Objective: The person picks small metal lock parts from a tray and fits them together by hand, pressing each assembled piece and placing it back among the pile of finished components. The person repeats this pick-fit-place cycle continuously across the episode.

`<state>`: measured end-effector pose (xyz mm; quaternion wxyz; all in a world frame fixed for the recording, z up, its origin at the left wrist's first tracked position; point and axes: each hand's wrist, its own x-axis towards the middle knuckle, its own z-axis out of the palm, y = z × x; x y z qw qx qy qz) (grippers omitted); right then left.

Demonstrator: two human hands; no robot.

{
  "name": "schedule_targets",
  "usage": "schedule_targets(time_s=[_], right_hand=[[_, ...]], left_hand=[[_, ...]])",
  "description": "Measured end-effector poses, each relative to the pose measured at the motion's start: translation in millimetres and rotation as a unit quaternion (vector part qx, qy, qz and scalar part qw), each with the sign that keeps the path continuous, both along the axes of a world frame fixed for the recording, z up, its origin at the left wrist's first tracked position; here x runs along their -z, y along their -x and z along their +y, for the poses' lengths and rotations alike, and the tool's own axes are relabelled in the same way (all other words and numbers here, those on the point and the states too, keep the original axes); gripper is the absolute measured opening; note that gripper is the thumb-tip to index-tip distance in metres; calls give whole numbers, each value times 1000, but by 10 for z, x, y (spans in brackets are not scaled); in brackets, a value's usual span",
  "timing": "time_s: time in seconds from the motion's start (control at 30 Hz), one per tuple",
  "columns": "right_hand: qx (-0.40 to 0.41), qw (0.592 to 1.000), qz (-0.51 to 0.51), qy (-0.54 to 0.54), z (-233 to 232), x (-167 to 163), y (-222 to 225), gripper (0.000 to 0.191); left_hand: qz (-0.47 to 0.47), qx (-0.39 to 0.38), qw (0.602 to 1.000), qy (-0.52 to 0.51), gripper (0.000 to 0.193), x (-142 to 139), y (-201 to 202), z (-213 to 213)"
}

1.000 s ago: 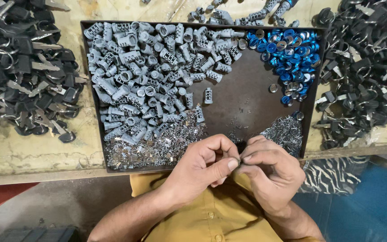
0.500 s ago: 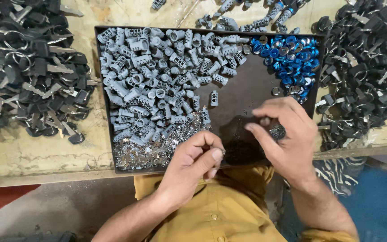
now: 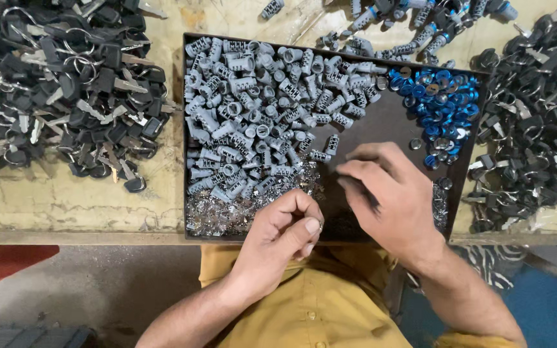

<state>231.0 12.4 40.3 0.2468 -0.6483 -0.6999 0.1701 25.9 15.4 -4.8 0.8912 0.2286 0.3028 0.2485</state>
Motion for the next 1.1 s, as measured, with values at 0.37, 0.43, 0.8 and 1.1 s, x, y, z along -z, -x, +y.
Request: schedule_targets(time_s=[0.37,0.43,0.8,1.1], right_hand=[[-6,995,-54,-80,175,67,95,26],[35,996,23,-73,-9,-23,57,24],[129,824,549,62,-831,184,48,25],[150,851,496,92,-886,216,33,31]], left_hand=[[30,-16,998,-58,7,-35,-5,-34],[24,-10,999,-37,7,-40,-16,-47],[-21,77,997,-6,14,-27,-142,-30],[-50,58,997,32,19,-6,-128,-86]])
